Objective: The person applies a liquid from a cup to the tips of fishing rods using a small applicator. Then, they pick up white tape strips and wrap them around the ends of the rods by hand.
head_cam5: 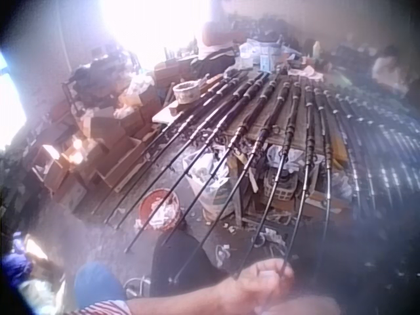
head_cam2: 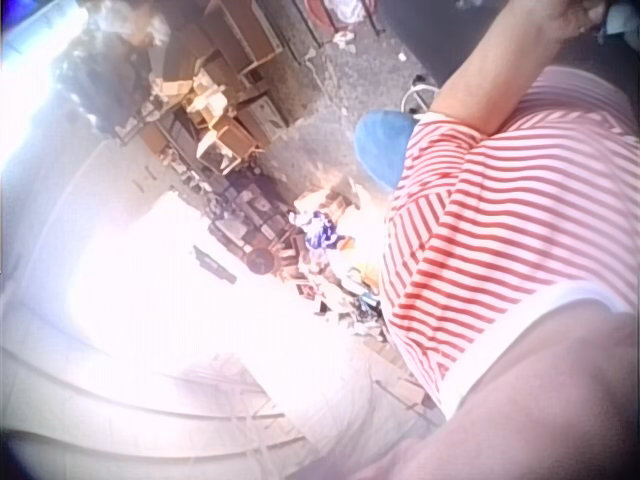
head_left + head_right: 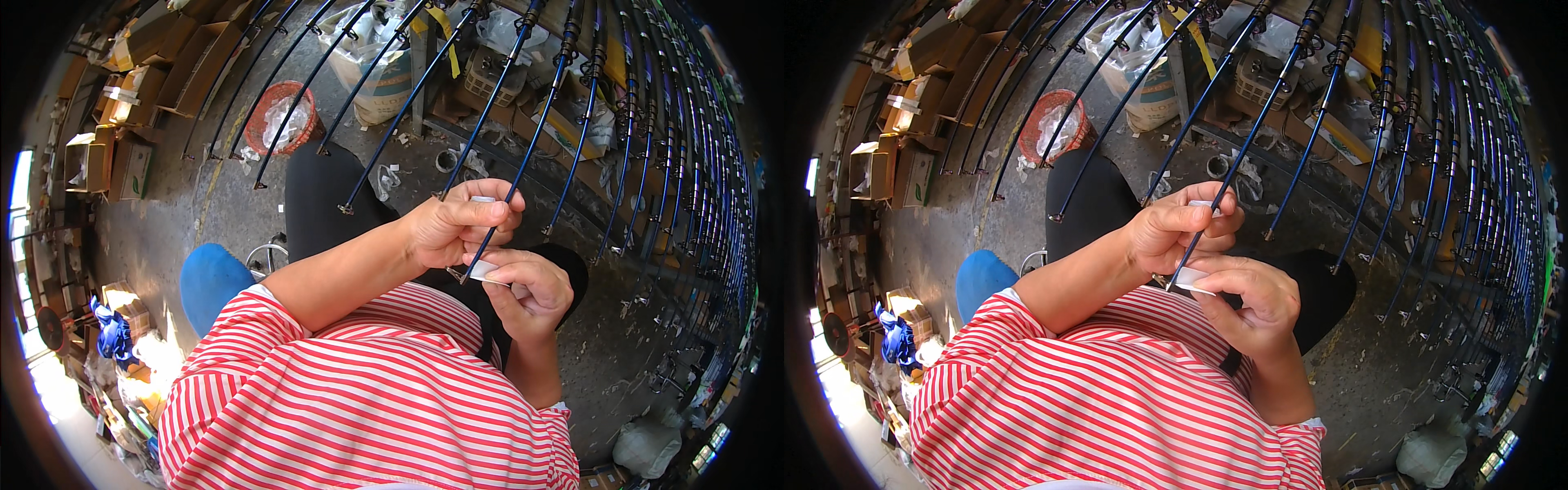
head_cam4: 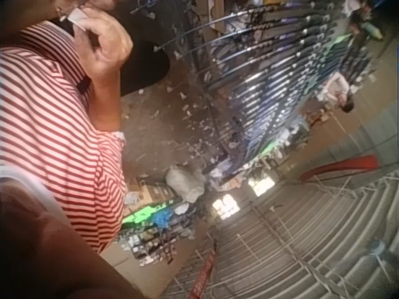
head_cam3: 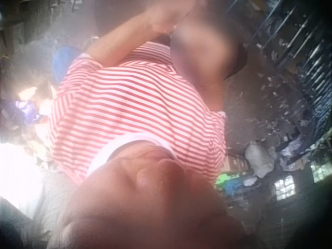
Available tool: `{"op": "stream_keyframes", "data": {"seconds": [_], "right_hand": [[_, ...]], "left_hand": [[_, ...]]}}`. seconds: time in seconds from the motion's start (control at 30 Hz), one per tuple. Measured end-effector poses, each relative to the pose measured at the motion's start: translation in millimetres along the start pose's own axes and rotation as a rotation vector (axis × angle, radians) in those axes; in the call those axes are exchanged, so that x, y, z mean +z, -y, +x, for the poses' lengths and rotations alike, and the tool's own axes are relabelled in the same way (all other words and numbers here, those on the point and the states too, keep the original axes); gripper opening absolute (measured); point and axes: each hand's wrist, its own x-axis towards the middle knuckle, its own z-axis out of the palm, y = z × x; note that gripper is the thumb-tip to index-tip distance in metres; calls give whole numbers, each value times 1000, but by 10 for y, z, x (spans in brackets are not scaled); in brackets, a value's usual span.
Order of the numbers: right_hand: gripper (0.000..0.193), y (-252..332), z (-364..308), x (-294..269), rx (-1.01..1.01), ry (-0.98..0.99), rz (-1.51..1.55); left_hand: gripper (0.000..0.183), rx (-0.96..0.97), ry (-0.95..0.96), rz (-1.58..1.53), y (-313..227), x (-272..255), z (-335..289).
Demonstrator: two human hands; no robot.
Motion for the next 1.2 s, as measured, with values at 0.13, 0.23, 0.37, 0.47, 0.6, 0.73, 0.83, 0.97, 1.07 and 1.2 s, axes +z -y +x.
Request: {"op": "stream_keyframes", "data": {"seconds": [0.13,0.23,0.37,0.47,0.6,0.73,0.83,0.97,1.07,1.2], "right_hand": [[11,5,-7,-3,10,6,-10],[12,8,-8,3,17,4,-6],[13,-3,-8,1,-6,-3,-29],[12,13,-16,-5,12,5,-20],[9,-16,-108,-22,79,-147,75],[7,-61,-265,-99,88,-337,167],[8,-81,-346,-182,68,-408,189],[8,-71,-399,-251,72,-451,173],[8,-61,-408,-293,54,-453,155],[7,-79,-398,-310,75,-395,107]], "left_hand": [[22,-8,7,14,4,-43,4],[22,-10,13,17,0,-39,9],[23,-13,3,40,-11,-9,17],[23,-12,7,58,-10,-34,18],[22,-10,5,-2,-60,-37,52],[33,-7,-160,-29,-139,-47,188],[34,-49,-247,77,-112,-33,393],[28,-16,-131,98,-40,92,624],[21,-50,-48,97,-21,25,594],[20,-109,-9,55,47,3,390]]}}
